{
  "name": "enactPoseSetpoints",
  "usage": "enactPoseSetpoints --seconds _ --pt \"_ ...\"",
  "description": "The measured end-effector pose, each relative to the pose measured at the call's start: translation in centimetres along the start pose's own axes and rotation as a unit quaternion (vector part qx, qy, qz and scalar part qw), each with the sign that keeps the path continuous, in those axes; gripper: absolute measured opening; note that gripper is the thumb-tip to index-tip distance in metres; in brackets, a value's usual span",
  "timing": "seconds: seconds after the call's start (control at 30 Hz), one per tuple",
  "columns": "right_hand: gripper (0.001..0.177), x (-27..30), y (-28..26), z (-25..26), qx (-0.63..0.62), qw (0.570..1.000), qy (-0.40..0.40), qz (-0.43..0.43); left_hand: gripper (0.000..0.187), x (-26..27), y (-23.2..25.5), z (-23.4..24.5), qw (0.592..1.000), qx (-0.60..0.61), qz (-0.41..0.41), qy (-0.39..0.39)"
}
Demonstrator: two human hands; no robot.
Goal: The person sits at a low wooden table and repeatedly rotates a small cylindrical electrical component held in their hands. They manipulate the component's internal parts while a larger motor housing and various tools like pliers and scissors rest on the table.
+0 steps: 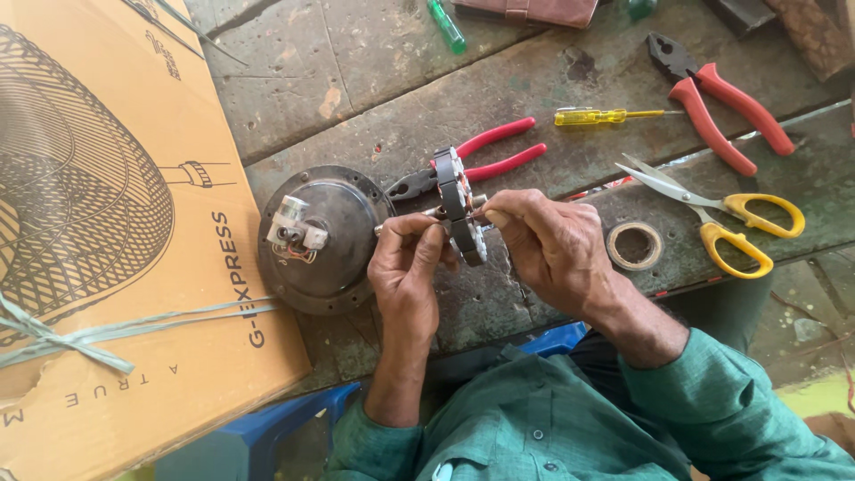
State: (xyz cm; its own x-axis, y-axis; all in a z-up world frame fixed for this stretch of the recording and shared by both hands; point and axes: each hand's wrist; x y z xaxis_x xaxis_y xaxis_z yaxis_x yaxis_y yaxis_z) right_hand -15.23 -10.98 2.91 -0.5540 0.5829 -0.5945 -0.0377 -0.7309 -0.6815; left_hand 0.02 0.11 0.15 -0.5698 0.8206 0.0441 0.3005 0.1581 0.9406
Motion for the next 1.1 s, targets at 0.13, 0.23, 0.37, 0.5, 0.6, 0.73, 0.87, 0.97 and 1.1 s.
enactPoseSetpoints --seconds 0.13,0.23,0.37,0.5,0.6,0.73,0.87,0.97,1.1 --pt "0.008 0.0 -0.1 0.2 -0.004 1.0 0.006 -0.021 0.011 0.0 -0.3 0.0 1.0 0.011 -0.004 -0.003" --pt "0.007 -0.2 -0.3 0.3 -0.013 0.999 0.01 -0.031 0.011 0.0 -0.4 0.0 1.0 0.021 0.002 0.007" --pt "0.006 -0.4 -0.2 0.6 0.001 0.999 0.007 -0.045 0.011 -0.2 -0.5 -0.1 1.0 0.012 -0.011 0.012" --pt "0.006 0.2 0.9 0.9 0.012 0.999 0.002 -0.046 0.01 -0.2 -0.2 -0.2 1.0 -0.017 -0.015 0.01" --pt "0.009 0.9 2.0 1.4 0.052 0.996 0.001 -0.074 0.009 -0.3 0.0 -0.3 0.998 -0.047 -0.037 -0.001" --pt "0.012 1.9 1.6 3.2 0.109 0.987 0.03 -0.112 0.009 -0.3 -0.1 -0.4 0.995 -0.082 -0.051 -0.002" --pt "0.011 2.3 1.4 4.9 0.144 0.982 0.056 -0.105 0.008 -0.2 -0.5 -0.4 0.995 -0.09 -0.043 0.01" --pt "0.011 2.8 1.3 5.4 0.155 0.981 0.041 -0.112 0.009 -0.2 -0.7 -0.4 0.995 -0.089 -0.042 0.008" --pt "0.011 3.6 0.8 6.1 0.158 0.977 0.037 -0.135 0.011 -0.5 0.0 -0.4 0.997 -0.069 -0.021 0.01"
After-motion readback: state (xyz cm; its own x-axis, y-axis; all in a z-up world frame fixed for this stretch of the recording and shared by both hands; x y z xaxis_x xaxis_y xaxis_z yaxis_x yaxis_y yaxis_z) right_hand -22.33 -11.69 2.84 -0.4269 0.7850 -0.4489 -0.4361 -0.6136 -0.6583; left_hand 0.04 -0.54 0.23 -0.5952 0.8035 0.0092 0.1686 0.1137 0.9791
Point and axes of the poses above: each hand's wrist, its own x-axis away from the middle knuckle, its own z-axis out of the back of the hand, y = z × x, and after that the axes turned 4 degrees about z, right-handed
